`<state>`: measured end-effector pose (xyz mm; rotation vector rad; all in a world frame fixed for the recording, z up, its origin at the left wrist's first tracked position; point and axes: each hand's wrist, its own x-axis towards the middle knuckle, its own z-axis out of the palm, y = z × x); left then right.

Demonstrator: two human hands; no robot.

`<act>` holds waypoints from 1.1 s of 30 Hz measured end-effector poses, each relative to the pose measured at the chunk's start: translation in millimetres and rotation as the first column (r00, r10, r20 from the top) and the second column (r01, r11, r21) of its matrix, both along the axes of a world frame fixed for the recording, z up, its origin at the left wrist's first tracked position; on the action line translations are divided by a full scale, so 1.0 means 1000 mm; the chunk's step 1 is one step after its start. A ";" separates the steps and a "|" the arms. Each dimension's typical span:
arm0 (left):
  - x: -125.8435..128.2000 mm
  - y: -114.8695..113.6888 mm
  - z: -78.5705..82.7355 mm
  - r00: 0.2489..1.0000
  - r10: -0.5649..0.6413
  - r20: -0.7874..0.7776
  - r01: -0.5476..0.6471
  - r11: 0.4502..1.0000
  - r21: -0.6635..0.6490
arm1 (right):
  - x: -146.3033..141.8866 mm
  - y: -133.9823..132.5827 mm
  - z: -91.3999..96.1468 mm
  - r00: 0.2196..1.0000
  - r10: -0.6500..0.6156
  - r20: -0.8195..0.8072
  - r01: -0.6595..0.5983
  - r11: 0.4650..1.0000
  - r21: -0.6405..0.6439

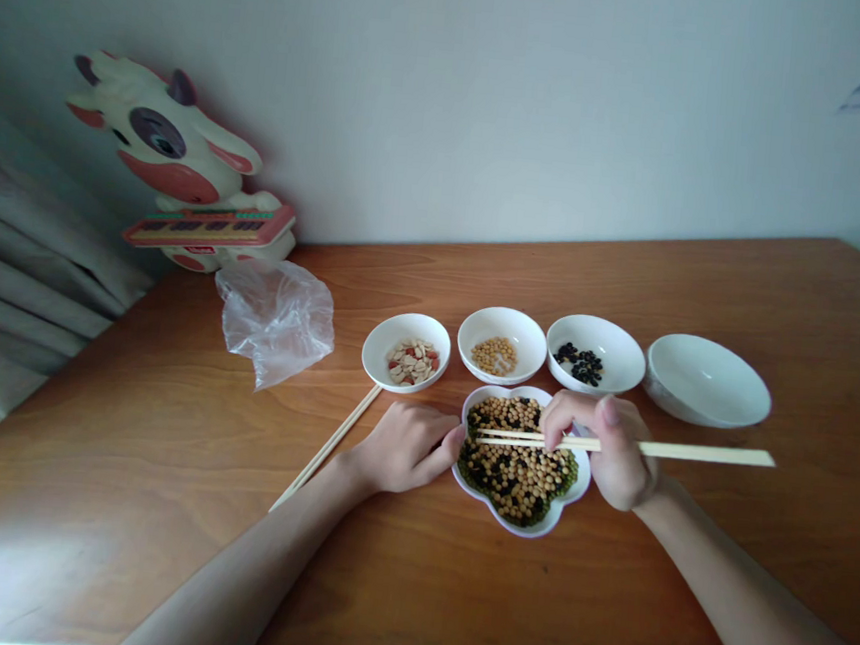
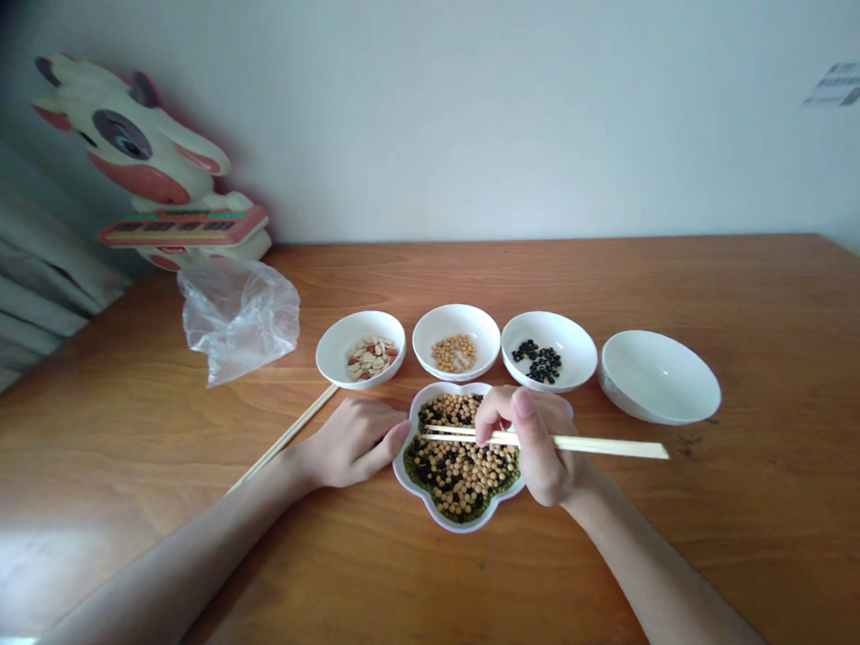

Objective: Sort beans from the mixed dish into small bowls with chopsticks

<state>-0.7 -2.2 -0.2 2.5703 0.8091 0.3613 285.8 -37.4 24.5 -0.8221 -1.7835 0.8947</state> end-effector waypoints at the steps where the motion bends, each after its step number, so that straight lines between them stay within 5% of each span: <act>1: 0.000 0.000 0.000 1.000 0.001 -0.001 -0.001 1.000 0.001 | 0.004 0.002 0.004 0.999 -0.026 -0.025 0.026 1.000 -0.008; 5: -0.001 0.000 -0.001 1.000 0.008 -0.004 -0.008 1.000 0.001 | 0.026 0.009 0.019 0.963 -0.220 -0.157 0.227 0.973 0.028; 7: -0.001 0.000 -0.001 1.000 0.008 -0.006 -0.008 1.000 0.003 | 0.038 0.010 0.024 0.918 -0.352 -0.184 0.380 0.913 0.148; 10: 0.000 0.000 -0.001 1.000 0.009 -0.006 -0.009 1.000 0.003 | 0.054 0.007 0.029 0.840 -0.538 -0.068 0.523 0.773 0.358; 14: 0.000 0.000 0.000 1.000 0.012 -0.009 -0.012 1.000 -0.004 | 0.065 0.003 0.031 0.725 -0.676 0.134 0.566 0.695 0.443; 17: 0.000 0.000 -0.001 1.000 0.012 -0.008 -0.012 1.000 -0.005 | 0.061 0.005 0.031 0.779 -0.627 0.022 0.579 0.732 0.360; 20: -0.001 0.000 -0.001 1.000 0.004 0.000 -0.004 1.000 -0.006 | 0.047 0.007 0.028 0.883 -0.434 -0.180 0.466 0.858 0.216; 24: -0.001 0.000 -0.001 1.000 0.002 -0.001 -0.002 1.000 -0.010 | 0.024 0.002 0.019 0.969 -0.221 -0.111 0.230 0.971 0.072; 28: 0.000 0.000 0.000 1.000 0.000 -0.003 0.000 1.000 -0.015 | 0.006 -0.005 0.008 0.997 -0.067 0.028 0.065 0.996 0.065; 33: -0.001 0.000 -0.001 1.000 -0.006 -0.004 0.006 1.000 -0.025 | -0.008 -0.009 0.002 0.987 -0.032 0.159 0.022 0.998 0.065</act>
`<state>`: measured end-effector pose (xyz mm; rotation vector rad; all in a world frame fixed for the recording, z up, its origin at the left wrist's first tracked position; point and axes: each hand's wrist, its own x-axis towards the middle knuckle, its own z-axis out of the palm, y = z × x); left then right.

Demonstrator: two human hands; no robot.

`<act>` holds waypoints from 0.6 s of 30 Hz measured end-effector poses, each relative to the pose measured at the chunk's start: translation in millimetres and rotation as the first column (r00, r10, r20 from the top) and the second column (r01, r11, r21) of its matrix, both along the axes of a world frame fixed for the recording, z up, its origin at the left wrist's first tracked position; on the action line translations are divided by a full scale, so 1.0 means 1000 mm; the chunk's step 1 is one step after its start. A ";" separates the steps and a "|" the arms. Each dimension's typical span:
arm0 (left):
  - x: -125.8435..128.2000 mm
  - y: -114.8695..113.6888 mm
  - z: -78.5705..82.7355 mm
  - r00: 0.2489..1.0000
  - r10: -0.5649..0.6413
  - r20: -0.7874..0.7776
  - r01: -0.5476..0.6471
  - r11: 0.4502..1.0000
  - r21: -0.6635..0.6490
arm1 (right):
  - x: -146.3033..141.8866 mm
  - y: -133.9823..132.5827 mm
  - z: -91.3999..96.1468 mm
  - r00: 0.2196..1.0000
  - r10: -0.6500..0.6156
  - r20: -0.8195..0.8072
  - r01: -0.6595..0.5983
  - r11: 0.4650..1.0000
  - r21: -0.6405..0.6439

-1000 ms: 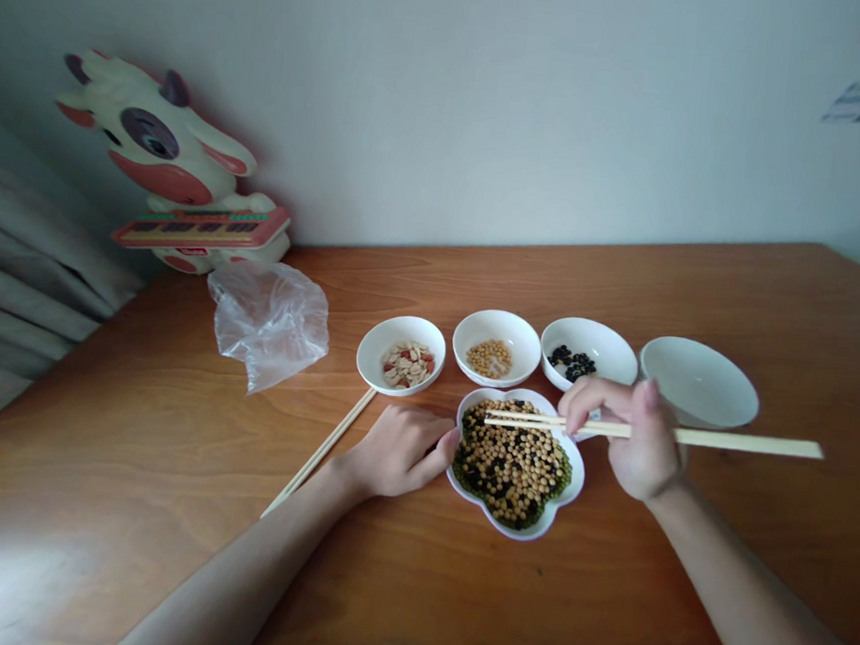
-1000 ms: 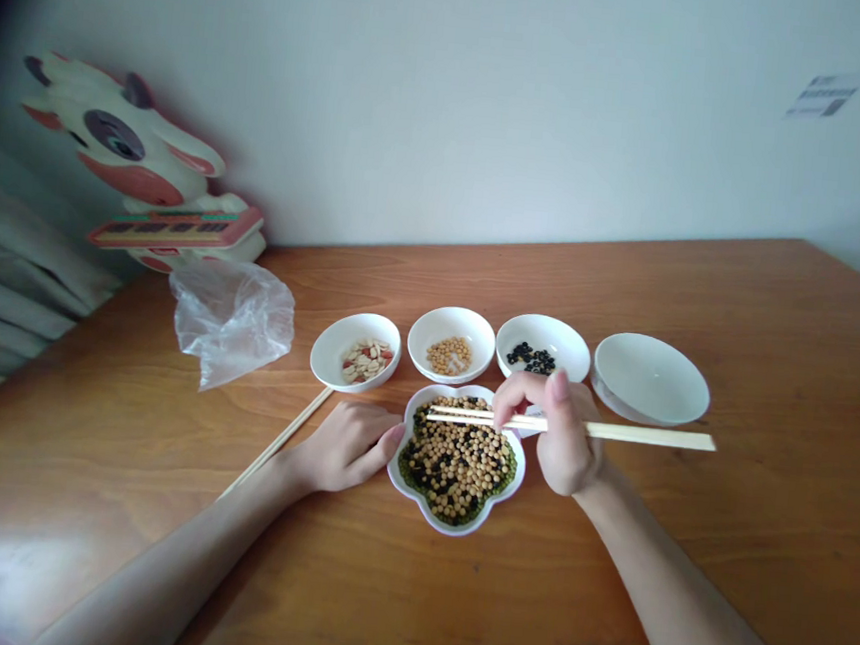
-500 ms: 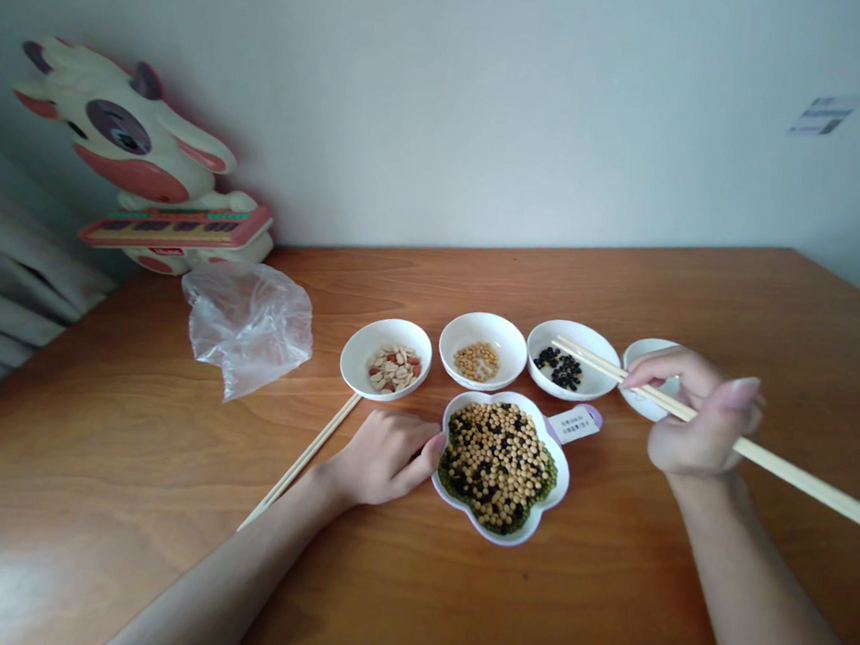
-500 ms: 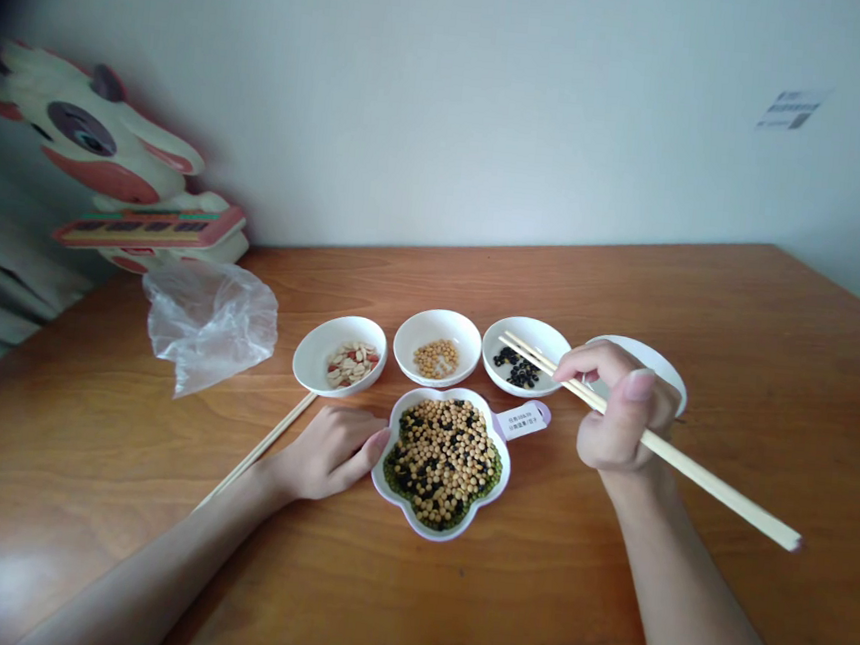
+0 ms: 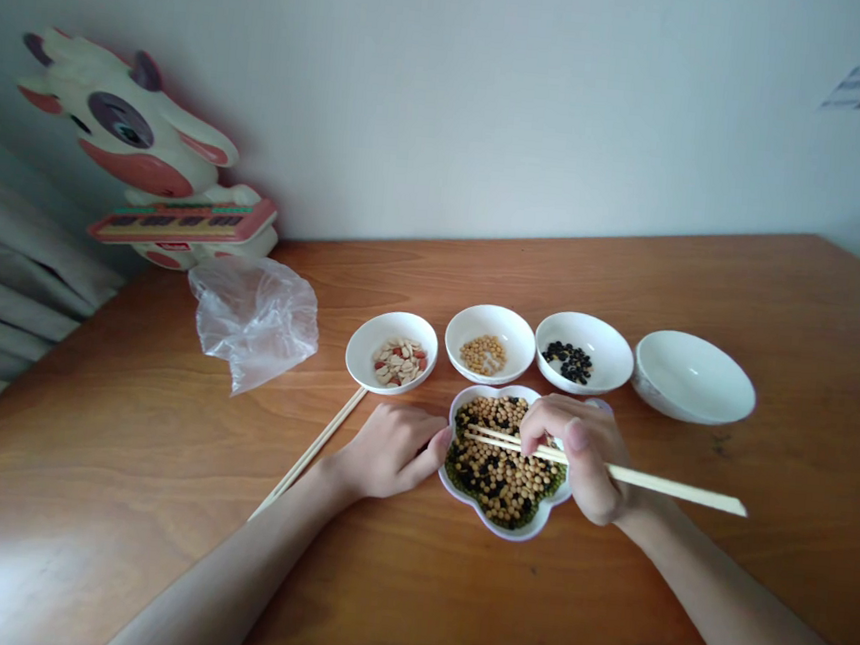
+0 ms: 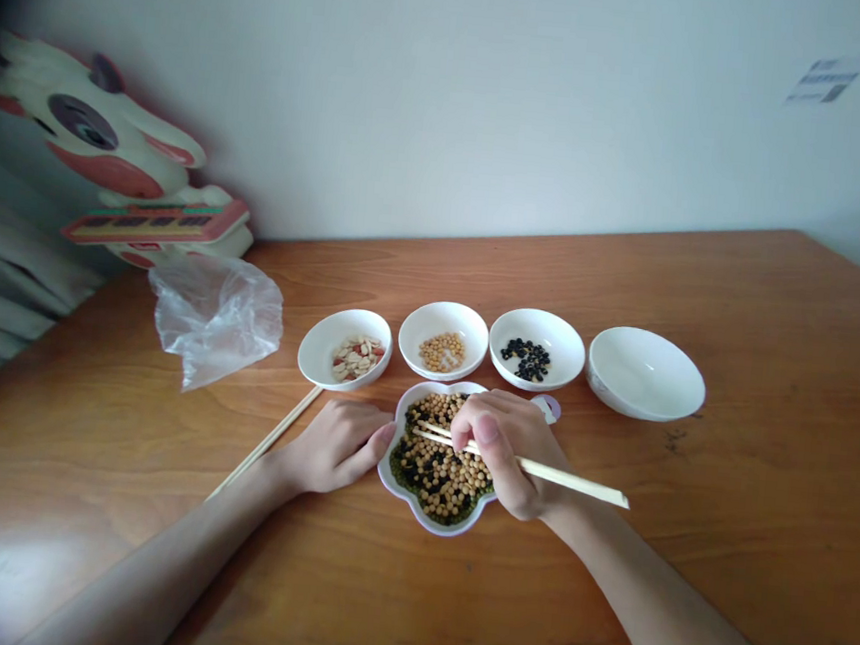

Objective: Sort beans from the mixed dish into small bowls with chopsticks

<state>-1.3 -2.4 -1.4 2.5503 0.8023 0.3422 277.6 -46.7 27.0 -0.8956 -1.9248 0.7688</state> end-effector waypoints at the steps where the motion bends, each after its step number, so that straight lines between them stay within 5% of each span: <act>1: 0.000 0.000 0.000 1.000 0.000 0.002 0.000 1.000 -0.001 | -0.001 0.000 0.000 1.000 0.003 0.005 -0.003 1.000 0.002; 10: -0.001 0.000 0.000 1.000 0.023 -0.016 -0.023 1.000 0.002 | 0.028 0.012 0.010 0.997 -0.011 -0.082 -0.005 0.981 -0.195; 18: -0.001 0.000 0.000 1.000 0.023 -0.018 -0.023 1.000 -0.011 | 0.040 0.014 0.018 0.995 -0.091 -0.035 0.083 0.981 -0.176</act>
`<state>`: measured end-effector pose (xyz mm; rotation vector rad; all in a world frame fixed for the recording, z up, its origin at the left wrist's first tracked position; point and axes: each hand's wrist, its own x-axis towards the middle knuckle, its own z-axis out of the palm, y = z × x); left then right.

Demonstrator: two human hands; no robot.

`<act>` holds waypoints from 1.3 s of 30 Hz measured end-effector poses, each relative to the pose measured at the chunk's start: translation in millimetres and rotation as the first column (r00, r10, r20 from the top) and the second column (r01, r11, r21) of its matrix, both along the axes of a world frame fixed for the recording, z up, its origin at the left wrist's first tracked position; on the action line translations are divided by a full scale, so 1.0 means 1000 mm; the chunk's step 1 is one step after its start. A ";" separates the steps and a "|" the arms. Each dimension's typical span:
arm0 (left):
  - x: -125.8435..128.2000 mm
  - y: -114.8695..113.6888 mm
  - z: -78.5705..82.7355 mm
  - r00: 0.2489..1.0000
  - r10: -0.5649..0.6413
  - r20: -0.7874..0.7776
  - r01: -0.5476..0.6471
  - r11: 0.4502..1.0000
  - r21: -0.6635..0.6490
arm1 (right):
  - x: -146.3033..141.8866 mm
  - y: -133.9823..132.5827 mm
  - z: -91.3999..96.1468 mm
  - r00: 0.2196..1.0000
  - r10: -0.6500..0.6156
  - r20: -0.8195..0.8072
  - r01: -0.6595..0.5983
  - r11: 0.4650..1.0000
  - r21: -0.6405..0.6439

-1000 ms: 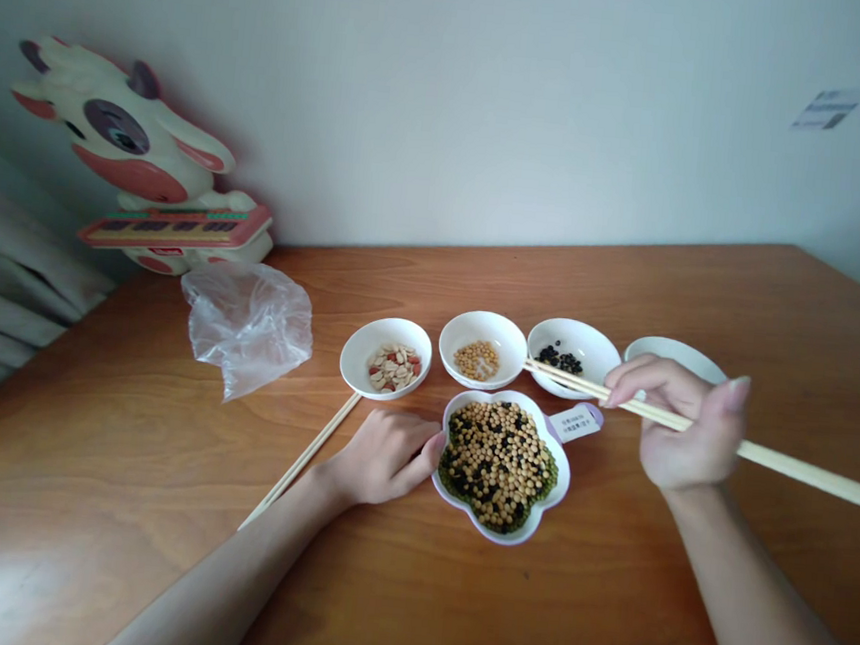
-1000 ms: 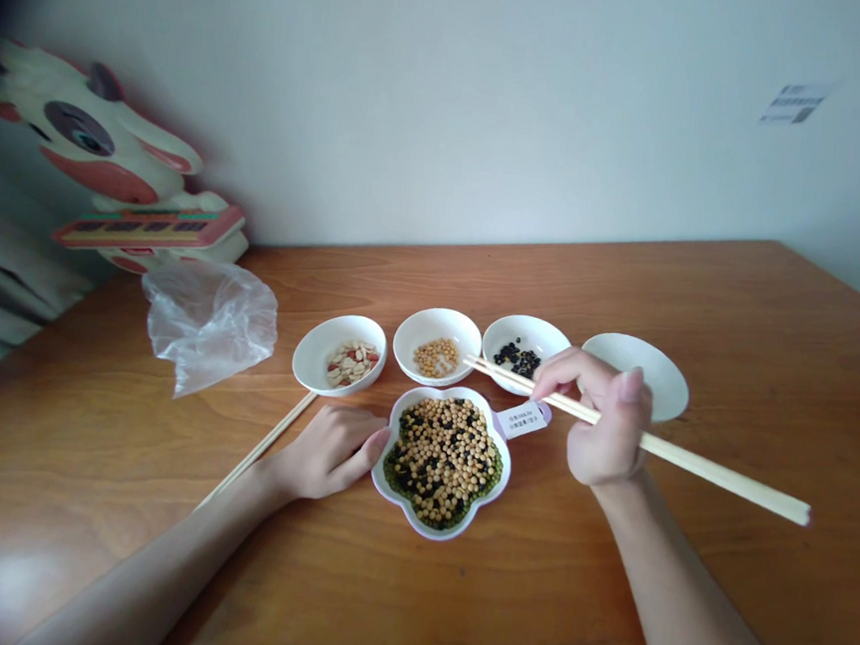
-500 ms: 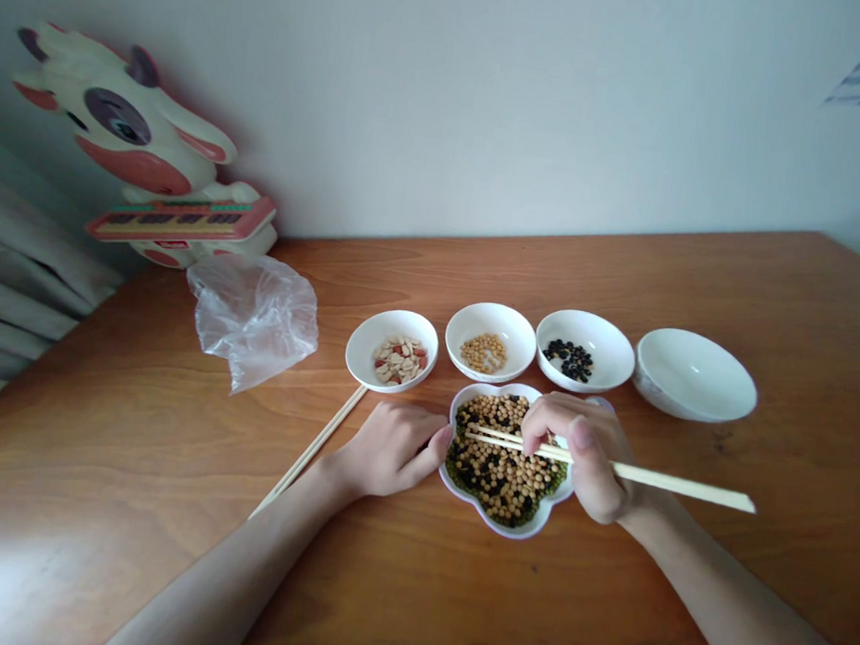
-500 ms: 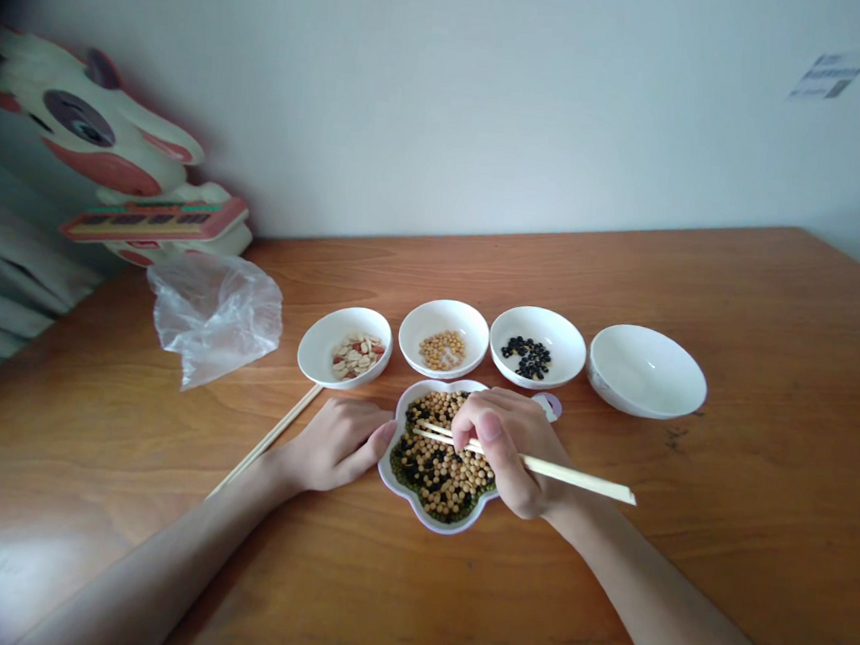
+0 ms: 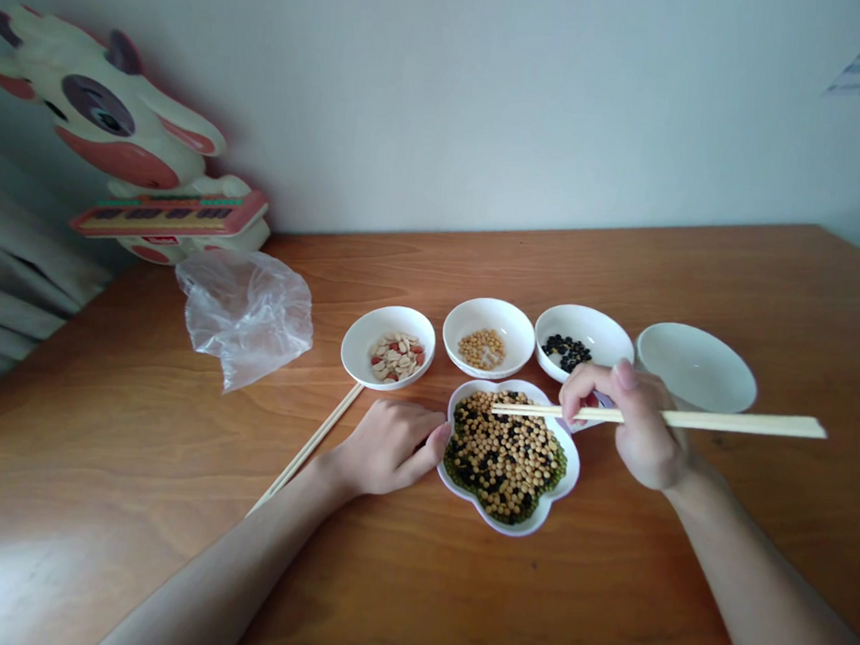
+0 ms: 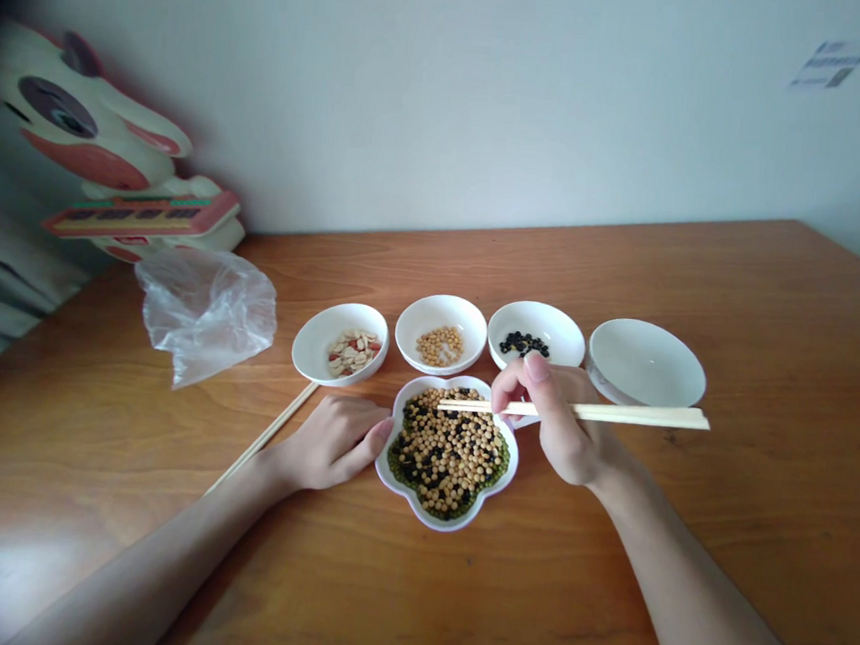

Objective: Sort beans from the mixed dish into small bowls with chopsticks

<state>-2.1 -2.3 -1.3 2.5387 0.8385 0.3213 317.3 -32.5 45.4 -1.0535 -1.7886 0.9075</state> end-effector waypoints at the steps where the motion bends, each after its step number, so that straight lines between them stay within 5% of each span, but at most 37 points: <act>1: 0.000 0.000 0.000 1.000 0.001 0.002 -0.001 1.000 0.001 | 0.000 0.000 0.000 1.000 0.000 0.010 0.000 1.000 0.000; 13: 0.000 -0.001 0.000 1.000 -0.005 0.012 0.005 1.000 -0.003 | -0.006 -0.001 -0.001 0.990 0.105 0.095 -0.104 0.994 -0.020; 39: 0.000 -0.001 0.000 0.999 -0.023 0.025 0.023 1.000 -0.007 | -0.008 -0.001 -0.007 0.993 0.109 0.053 -0.110 0.994 0.008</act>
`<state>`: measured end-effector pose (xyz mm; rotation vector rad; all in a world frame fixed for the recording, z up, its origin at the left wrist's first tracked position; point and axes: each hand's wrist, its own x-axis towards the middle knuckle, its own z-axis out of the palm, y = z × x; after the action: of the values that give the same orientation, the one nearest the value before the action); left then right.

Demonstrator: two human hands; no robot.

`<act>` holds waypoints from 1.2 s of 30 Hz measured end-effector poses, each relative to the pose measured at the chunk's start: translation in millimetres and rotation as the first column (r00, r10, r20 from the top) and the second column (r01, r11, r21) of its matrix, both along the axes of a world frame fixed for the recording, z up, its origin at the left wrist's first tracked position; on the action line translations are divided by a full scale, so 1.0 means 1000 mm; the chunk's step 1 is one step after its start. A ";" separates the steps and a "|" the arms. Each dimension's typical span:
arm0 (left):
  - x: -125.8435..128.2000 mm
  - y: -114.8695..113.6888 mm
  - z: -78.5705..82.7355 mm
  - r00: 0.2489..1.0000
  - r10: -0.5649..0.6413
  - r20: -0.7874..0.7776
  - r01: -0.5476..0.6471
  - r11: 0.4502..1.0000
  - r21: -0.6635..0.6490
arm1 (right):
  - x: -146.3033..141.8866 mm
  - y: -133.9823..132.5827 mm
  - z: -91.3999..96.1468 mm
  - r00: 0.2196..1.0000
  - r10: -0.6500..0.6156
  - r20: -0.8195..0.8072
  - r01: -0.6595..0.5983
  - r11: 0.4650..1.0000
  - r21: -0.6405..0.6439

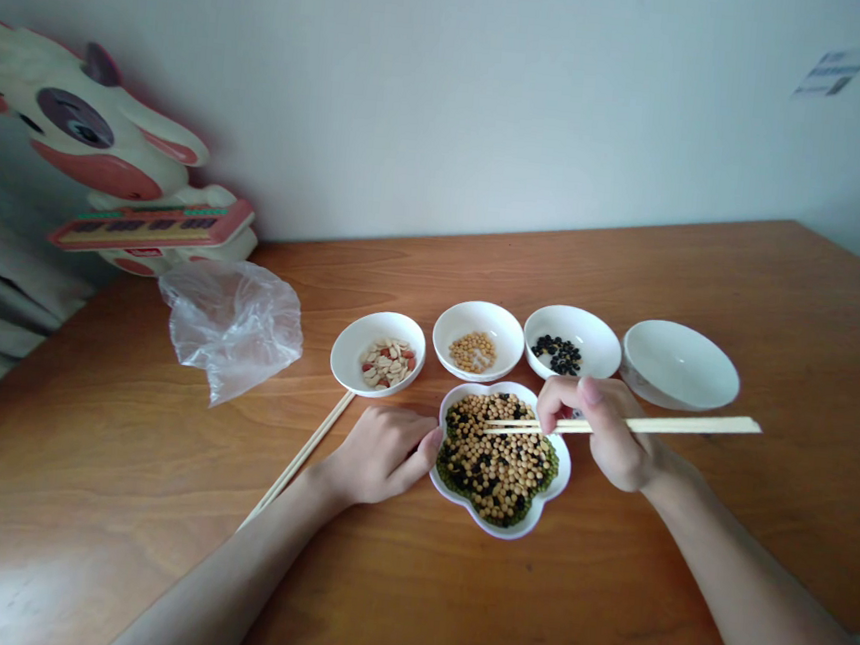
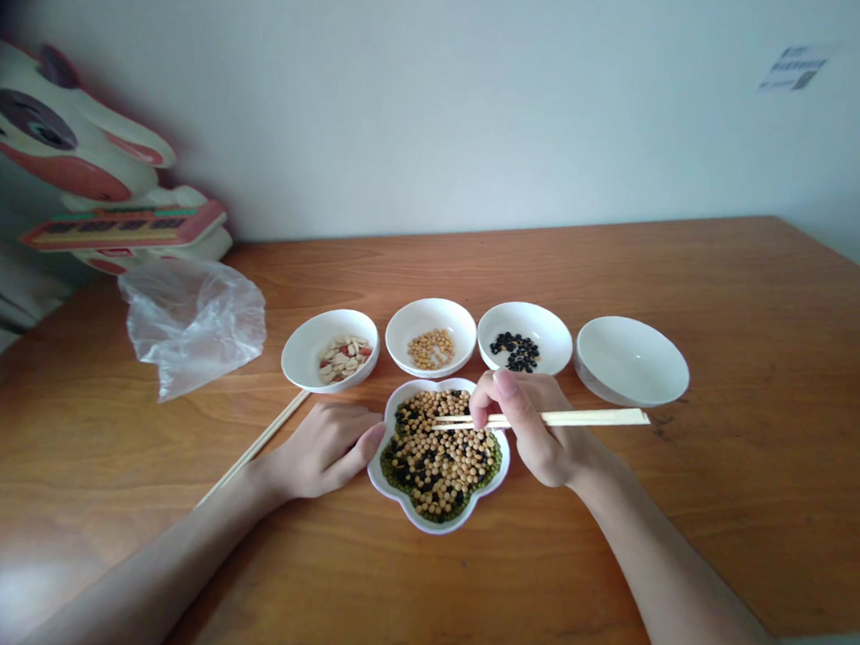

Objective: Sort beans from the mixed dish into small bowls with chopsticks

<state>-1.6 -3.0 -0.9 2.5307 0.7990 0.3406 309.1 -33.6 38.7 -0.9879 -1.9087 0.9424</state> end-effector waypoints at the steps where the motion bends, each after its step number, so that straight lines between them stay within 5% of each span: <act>1: 0.000 0.000 0.000 1.000 0.000 -0.001 0.000 1.000 0.000 | 0.000 0.000 0.000 1.000 -0.006 -0.001 0.006 1.000 0.001; 36: 0.000 0.001 0.001 1.000 0.000 -0.002 0.000 1.000 -0.020 | -0.004 0.001 -0.002 0.997 -0.070 -0.013 0.071 0.996 0.063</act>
<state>-1.6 -2.3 -0.2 2.5129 0.7998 0.3290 305.2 -32.3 37.1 -1.0044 -1.8712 0.8402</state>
